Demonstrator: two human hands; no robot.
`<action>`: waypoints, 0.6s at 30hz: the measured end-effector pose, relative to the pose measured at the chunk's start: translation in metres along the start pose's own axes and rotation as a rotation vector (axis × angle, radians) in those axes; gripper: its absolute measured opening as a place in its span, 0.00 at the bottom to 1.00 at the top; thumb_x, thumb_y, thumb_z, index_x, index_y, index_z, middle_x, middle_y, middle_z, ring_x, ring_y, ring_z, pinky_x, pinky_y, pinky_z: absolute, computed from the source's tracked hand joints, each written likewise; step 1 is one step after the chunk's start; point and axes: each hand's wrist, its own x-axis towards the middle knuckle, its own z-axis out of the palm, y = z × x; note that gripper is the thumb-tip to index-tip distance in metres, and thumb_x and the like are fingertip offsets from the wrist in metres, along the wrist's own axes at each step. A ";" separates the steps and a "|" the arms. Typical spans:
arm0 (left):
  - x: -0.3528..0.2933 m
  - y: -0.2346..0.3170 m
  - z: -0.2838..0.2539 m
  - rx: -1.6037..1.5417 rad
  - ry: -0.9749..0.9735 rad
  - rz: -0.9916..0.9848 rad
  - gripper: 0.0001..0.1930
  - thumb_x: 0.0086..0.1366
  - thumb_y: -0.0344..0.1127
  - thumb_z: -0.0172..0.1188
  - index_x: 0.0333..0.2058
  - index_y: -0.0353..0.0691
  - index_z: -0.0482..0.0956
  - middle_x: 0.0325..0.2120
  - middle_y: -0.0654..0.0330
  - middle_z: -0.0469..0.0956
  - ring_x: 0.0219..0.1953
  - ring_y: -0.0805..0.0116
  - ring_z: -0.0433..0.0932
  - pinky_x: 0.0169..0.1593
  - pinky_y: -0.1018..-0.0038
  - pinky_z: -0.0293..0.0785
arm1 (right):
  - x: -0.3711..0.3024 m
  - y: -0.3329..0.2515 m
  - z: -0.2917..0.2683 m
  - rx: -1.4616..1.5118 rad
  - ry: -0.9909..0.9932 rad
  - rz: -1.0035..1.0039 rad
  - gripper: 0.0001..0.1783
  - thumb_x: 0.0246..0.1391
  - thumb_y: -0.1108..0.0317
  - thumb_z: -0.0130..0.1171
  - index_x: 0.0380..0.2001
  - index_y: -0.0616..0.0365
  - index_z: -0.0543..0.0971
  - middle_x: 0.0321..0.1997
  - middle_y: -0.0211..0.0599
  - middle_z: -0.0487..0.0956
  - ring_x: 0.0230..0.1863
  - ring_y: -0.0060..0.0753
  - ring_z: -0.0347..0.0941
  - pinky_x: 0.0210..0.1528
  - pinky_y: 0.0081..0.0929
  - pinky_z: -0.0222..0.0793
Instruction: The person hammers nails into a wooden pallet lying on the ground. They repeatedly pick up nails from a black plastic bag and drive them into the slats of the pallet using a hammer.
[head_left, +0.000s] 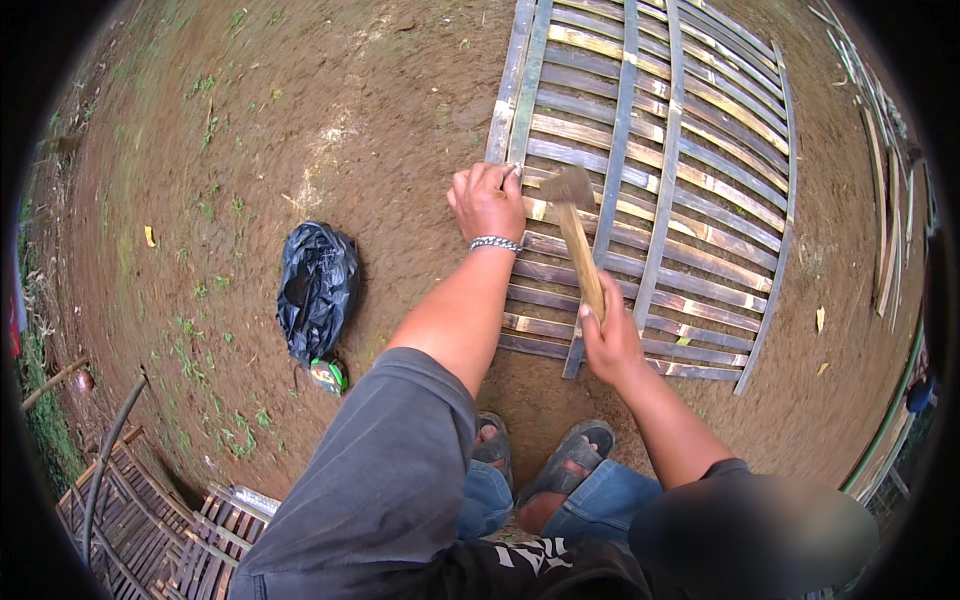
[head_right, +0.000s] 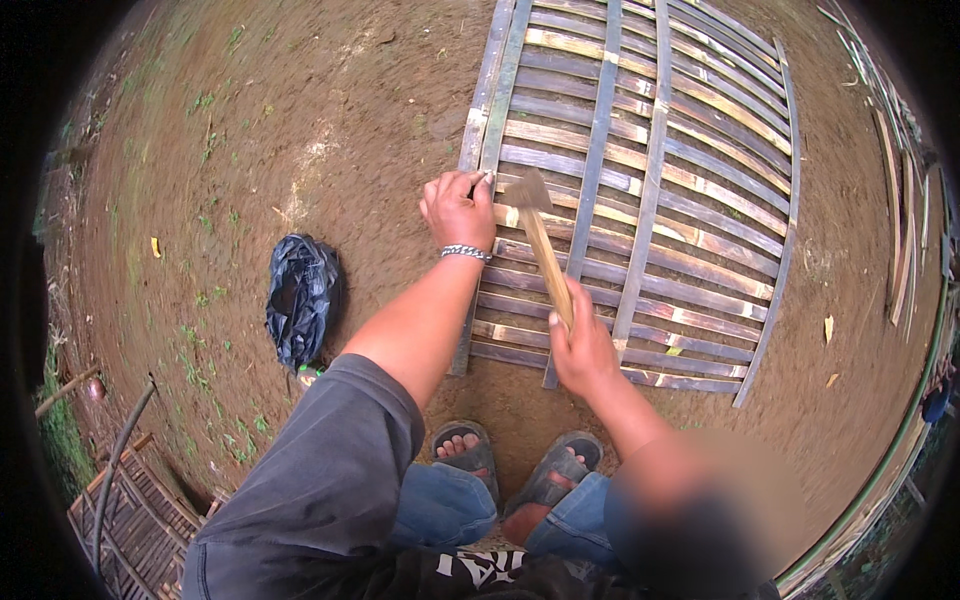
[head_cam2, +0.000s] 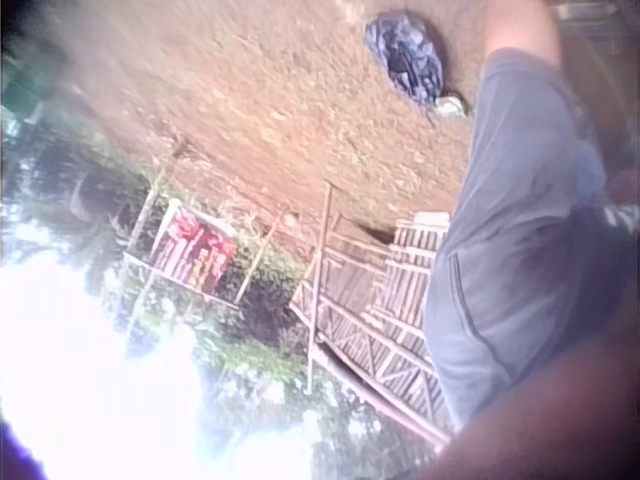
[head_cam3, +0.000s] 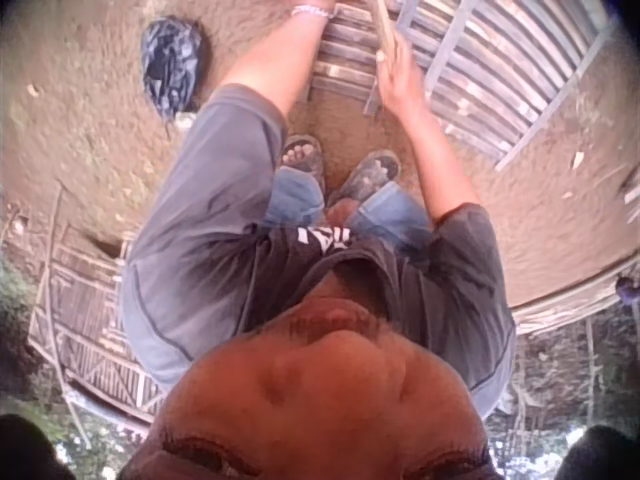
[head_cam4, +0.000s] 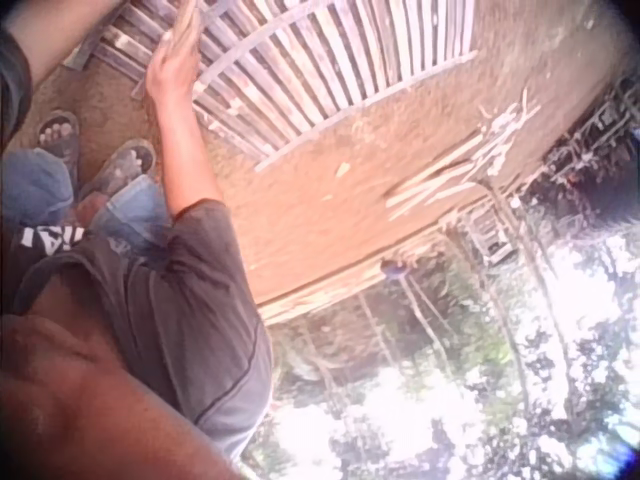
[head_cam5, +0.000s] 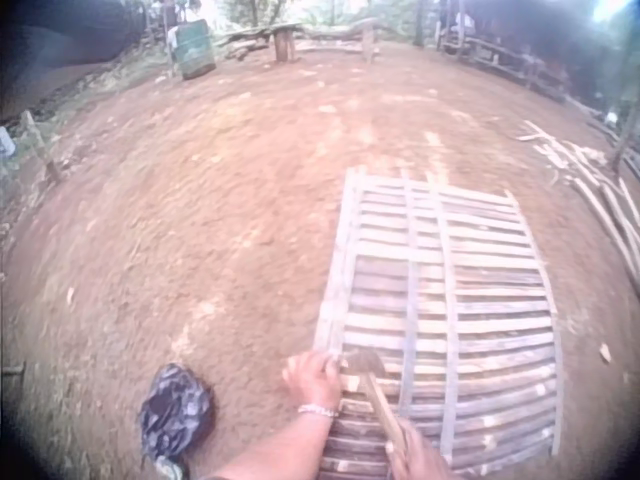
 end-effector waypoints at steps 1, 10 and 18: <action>0.000 0.000 0.000 -0.013 -0.007 -0.004 0.04 0.57 0.35 0.69 0.33 0.49 0.86 0.38 0.68 0.81 0.48 0.61 0.74 0.57 0.61 0.65 | 0.012 -0.003 0.002 -0.019 0.034 -0.063 0.29 0.66 0.67 0.50 0.68 0.54 0.60 0.57 0.61 0.77 0.56 0.71 0.73 0.56 0.53 0.71; 0.002 -0.003 0.000 -0.019 -0.010 -0.017 0.05 0.58 0.38 0.68 0.31 0.47 0.86 0.38 0.66 0.83 0.47 0.60 0.75 0.57 0.62 0.66 | 0.061 -0.014 0.000 -0.252 0.001 -0.118 0.30 0.65 0.69 0.52 0.69 0.49 0.61 0.61 0.58 0.75 0.56 0.66 0.74 0.57 0.53 0.73; 0.002 -0.003 -0.001 -0.019 -0.035 -0.016 0.05 0.58 0.38 0.67 0.31 0.47 0.85 0.38 0.66 0.83 0.47 0.59 0.75 0.56 0.61 0.66 | 0.068 -0.015 -0.007 -0.279 0.016 -0.139 0.30 0.65 0.68 0.53 0.69 0.48 0.61 0.61 0.56 0.76 0.54 0.65 0.76 0.54 0.51 0.75</action>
